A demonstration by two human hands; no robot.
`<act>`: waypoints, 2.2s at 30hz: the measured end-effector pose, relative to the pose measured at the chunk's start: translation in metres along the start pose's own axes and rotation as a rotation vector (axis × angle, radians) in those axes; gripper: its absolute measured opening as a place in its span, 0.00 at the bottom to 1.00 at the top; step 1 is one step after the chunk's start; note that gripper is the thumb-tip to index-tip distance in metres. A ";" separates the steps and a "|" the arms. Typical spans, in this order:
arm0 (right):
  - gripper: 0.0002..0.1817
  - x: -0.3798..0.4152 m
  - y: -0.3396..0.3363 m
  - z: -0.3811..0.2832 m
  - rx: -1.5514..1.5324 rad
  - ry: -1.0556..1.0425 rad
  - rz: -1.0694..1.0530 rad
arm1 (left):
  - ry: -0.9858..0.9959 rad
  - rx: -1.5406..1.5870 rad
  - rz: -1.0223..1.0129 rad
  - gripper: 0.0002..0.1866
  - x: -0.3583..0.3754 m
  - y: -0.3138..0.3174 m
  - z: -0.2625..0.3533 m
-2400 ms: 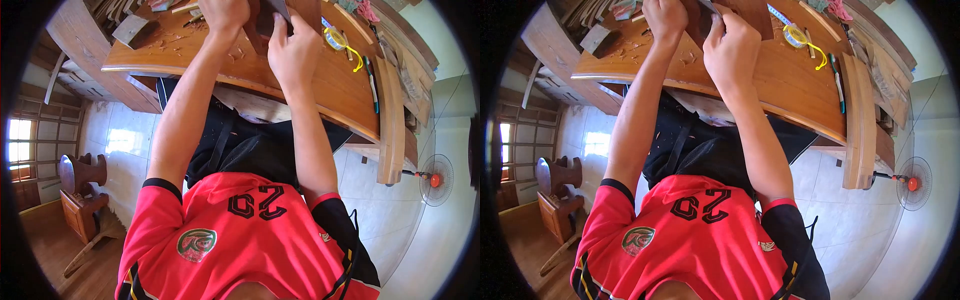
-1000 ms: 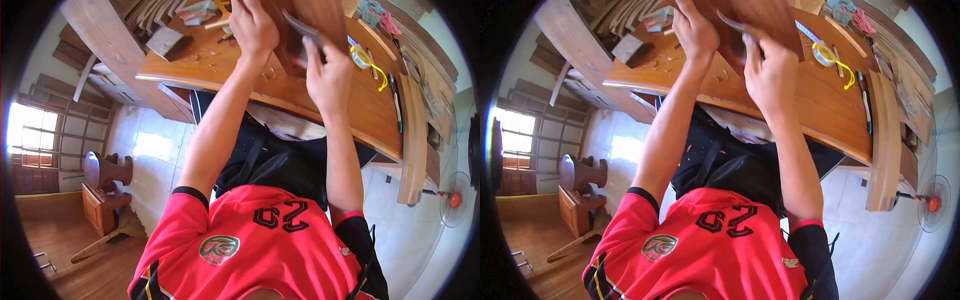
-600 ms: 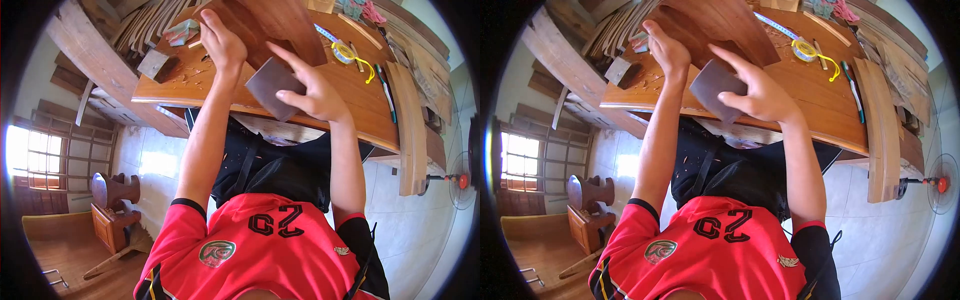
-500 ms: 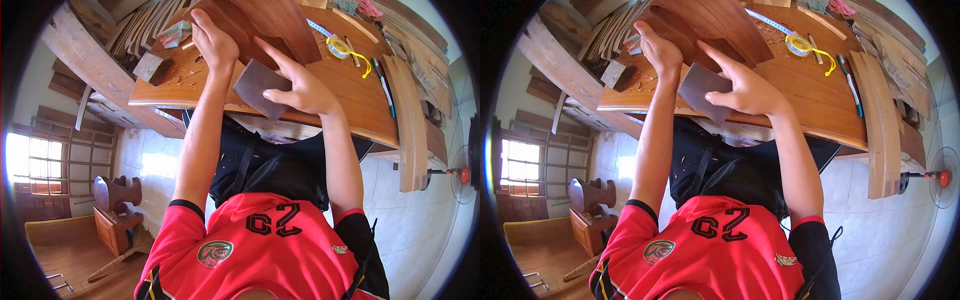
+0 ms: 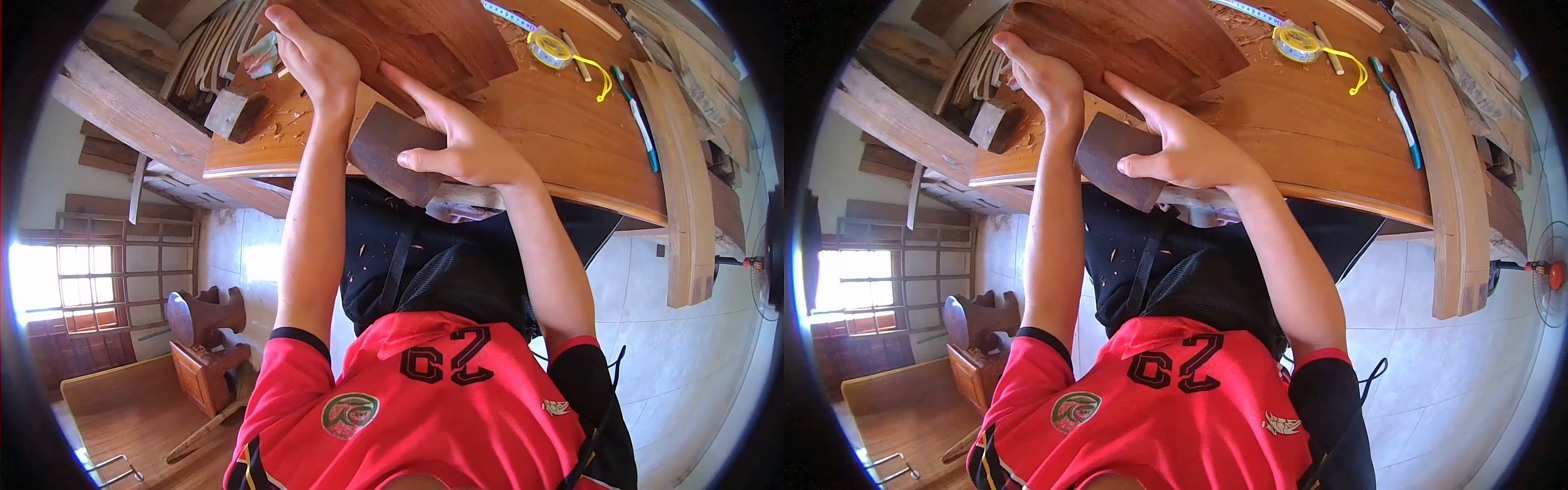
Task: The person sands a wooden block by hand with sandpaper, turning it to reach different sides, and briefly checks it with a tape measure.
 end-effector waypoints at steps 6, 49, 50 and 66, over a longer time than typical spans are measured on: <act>0.53 0.002 0.003 0.001 0.049 0.051 -0.010 | -0.079 0.063 -0.102 0.46 -0.005 0.001 -0.008; 0.08 0.056 -0.049 -0.024 0.635 -0.149 0.856 | -0.308 0.161 -0.264 0.35 0.048 -0.151 -0.008; 0.08 0.058 -0.050 -0.019 0.634 -0.133 0.845 | -0.337 0.190 -0.284 0.36 0.050 -0.156 -0.012; 0.12 0.064 -0.051 -0.008 0.602 -0.083 0.844 | -0.389 0.179 -0.446 0.38 0.110 -0.189 -0.037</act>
Point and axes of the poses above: each hand's wrist, its own x-axis away from the middle knuckle, its own y-axis out of the palm, z = x × y, the point moved 4 cm from there along -x, towards the middle knuckle, and after that the axes turned 1 degree about y, right-handed, at the moved point
